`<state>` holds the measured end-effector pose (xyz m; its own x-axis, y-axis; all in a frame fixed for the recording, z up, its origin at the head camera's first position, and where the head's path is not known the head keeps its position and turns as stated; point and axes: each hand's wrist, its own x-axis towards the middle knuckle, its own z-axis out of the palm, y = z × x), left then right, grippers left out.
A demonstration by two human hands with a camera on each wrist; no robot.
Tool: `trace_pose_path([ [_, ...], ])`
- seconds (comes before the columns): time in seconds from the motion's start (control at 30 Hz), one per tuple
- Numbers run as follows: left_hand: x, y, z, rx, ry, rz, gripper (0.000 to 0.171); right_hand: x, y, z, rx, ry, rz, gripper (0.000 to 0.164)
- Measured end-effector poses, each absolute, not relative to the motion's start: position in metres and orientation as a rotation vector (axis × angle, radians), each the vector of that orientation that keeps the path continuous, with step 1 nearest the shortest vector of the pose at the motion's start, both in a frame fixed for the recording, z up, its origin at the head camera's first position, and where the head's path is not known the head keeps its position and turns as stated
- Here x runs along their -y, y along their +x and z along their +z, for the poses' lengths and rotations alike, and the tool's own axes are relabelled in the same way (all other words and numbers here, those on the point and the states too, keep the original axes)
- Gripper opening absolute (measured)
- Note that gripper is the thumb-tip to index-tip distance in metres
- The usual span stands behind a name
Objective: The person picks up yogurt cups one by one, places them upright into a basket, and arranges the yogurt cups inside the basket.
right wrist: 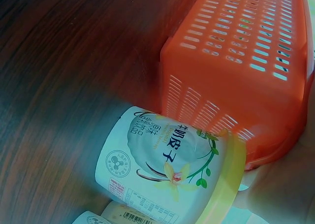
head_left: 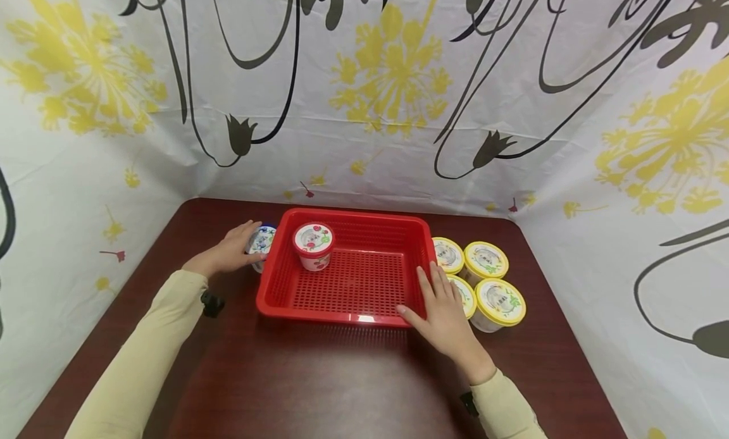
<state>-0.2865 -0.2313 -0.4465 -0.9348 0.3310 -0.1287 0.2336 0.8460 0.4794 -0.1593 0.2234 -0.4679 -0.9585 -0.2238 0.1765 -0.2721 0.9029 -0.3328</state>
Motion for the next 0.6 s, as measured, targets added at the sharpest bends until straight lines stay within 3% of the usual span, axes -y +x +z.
trace_pose_path([
  [0.6,0.2266,-0.2859,-0.4488,-2.922,0.395,0.709,0.089,-0.2241,-0.1608,-0.4706,2.934,0.373,0.537,0.092],
])
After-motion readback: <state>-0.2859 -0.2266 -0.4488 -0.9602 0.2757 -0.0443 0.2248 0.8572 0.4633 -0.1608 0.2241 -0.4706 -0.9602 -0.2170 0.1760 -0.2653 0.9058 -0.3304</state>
